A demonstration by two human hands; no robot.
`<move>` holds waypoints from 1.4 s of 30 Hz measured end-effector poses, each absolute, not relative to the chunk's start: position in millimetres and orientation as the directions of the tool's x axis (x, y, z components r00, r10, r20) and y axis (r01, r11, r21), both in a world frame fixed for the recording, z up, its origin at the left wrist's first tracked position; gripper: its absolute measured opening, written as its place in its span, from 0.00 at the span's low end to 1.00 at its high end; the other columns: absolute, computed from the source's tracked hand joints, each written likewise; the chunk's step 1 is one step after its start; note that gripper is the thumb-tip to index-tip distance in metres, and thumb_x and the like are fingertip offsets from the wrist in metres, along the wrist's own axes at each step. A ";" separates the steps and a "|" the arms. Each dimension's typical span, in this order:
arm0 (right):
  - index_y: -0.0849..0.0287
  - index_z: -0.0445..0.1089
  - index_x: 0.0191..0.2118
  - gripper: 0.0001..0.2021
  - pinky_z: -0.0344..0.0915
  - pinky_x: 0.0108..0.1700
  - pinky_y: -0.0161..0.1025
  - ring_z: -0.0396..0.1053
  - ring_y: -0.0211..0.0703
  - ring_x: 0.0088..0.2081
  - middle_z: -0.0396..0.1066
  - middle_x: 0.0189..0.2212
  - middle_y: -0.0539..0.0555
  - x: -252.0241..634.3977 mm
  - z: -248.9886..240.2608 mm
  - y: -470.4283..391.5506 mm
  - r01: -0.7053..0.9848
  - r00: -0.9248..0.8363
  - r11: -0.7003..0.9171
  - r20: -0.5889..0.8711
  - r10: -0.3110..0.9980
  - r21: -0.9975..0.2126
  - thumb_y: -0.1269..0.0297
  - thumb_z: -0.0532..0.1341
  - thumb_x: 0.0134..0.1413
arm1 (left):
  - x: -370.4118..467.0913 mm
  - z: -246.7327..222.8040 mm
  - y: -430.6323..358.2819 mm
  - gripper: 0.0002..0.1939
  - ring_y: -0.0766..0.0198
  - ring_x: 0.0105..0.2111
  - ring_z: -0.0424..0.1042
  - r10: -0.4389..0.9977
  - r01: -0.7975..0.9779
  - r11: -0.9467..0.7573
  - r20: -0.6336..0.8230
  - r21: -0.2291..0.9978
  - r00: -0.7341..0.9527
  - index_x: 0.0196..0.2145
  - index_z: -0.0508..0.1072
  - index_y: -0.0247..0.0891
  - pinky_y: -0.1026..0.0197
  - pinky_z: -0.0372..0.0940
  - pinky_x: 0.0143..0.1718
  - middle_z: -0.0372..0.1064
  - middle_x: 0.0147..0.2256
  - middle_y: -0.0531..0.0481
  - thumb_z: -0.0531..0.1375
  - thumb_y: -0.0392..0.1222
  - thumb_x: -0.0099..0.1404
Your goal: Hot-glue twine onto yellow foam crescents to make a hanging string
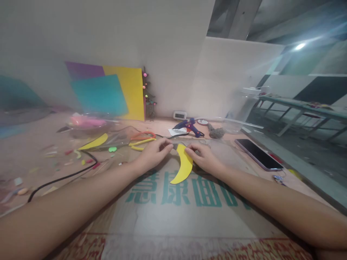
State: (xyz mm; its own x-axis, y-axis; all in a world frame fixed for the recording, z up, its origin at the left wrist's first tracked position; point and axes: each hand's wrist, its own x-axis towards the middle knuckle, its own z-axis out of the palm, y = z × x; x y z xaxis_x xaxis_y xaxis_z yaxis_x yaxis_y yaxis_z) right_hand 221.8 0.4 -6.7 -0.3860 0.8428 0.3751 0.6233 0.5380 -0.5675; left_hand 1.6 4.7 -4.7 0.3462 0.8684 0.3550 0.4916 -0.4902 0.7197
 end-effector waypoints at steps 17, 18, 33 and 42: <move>0.57 0.66 0.37 0.04 0.66 0.37 0.37 0.68 0.40 0.34 0.70 0.32 0.52 221.2 0.2 -11.5 0.532 -0.337 0.676 0.605 0.721 -0.509 0.64 0.56 0.61 | -1.0 -7.0 4.2 0.14 0.63 0.30 0.66 0.822 0.529 -0.565 0.375 0.634 0.428 0.35 0.70 0.37 0.62 0.58 0.31 0.69 0.29 0.53 0.51 0.49 0.68; 0.57 0.67 0.38 0.04 0.67 0.38 0.38 0.68 0.41 0.35 0.71 0.32 0.52 221.3 -0.2 -11.7 0.535 -0.349 0.685 0.609 0.712 -0.494 0.63 0.56 0.61 | -0.7 -6.5 3.7 0.14 0.63 0.30 0.66 0.810 0.525 -0.582 0.382 0.621 0.445 0.35 0.70 0.37 0.62 0.58 0.31 0.69 0.29 0.52 0.51 0.49 0.68; 0.57 0.70 0.38 0.06 0.67 0.42 0.41 0.71 0.42 0.37 0.74 0.34 0.52 222.0 -2.0 -10.2 0.534 -0.449 0.753 0.627 0.637 -0.384 0.65 0.57 0.62 | -0.1 -6.5 1.5 0.13 0.63 0.32 0.67 0.756 0.527 -0.653 0.418 0.545 0.505 0.36 0.71 0.36 0.62 0.58 0.32 0.71 0.32 0.50 0.52 0.46 0.69; 0.56 0.71 0.37 0.06 0.68 0.42 0.41 0.71 0.42 0.37 0.75 0.34 0.52 222.1 -2.8 -7.4 0.536 -0.458 0.743 0.602 0.654 -0.400 0.64 0.57 0.62 | -0.5 -8.4 2.9 0.12 0.61 0.34 0.68 0.727 0.502 -0.682 0.421 0.531 0.542 0.37 0.72 0.37 0.61 0.60 0.35 0.72 0.34 0.49 0.51 0.45 0.69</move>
State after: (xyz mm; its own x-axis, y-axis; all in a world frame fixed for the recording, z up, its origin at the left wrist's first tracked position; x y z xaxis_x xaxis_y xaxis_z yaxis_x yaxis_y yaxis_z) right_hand 222.1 -7.4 -2.8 -0.4575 0.6540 0.6025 0.5361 0.7434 -0.3999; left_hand -0.5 2.9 -8.4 0.5424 0.7271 0.4208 0.5023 -0.6822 0.5313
